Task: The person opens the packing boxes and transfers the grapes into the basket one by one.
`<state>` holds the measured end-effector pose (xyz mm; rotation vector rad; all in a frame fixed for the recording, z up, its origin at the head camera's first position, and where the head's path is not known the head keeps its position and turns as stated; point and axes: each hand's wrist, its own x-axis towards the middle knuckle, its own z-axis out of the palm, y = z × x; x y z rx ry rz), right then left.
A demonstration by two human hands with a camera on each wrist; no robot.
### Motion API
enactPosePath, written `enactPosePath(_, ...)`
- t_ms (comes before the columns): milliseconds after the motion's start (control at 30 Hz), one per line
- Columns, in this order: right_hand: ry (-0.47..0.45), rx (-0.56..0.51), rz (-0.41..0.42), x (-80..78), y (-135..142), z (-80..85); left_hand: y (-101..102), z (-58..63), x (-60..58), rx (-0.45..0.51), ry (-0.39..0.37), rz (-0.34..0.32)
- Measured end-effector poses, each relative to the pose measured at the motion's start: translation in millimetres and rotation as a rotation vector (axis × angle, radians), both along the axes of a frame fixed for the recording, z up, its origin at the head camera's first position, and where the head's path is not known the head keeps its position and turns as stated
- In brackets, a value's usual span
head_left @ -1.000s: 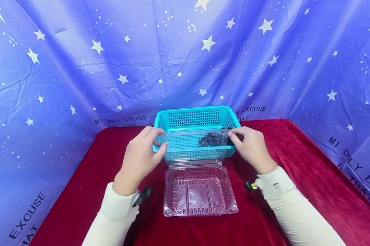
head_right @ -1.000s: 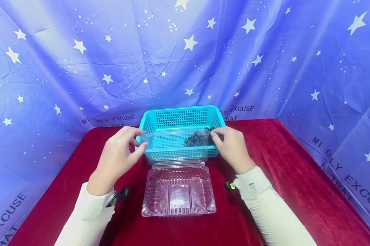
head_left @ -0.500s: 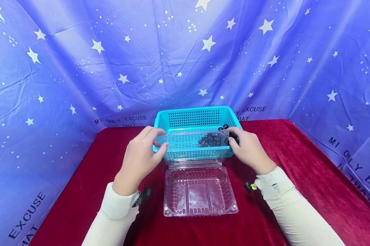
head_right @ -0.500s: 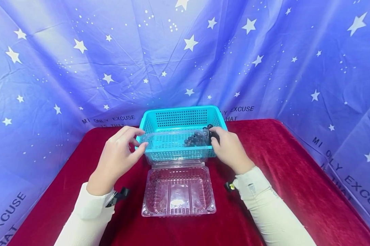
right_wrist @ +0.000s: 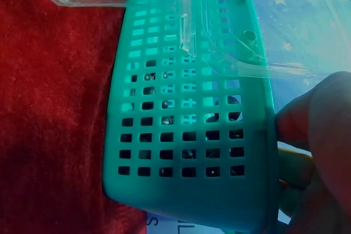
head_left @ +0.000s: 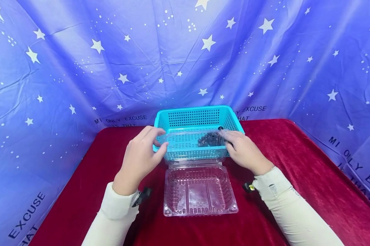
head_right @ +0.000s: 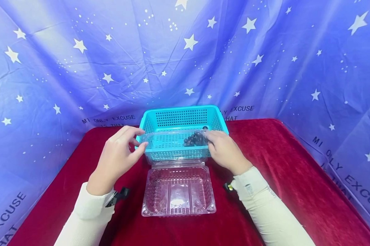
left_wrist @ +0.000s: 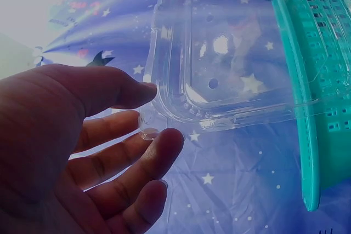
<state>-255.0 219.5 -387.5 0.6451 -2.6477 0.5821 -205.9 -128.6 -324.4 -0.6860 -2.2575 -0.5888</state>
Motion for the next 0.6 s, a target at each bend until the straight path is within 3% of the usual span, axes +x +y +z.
enactPosePath(233, -0.020, 0.041, 0.029, -1.8, -0.8, 0.4, -0.8, -0.1, 0.2, -0.005, 0.003, 0.005)
enactPosePath(600, -0.021, 0.015, -0.009, 0.0, 5.9, 4.5, -1.4, 1.7, -0.9, -0.007, 0.001, 0.000)
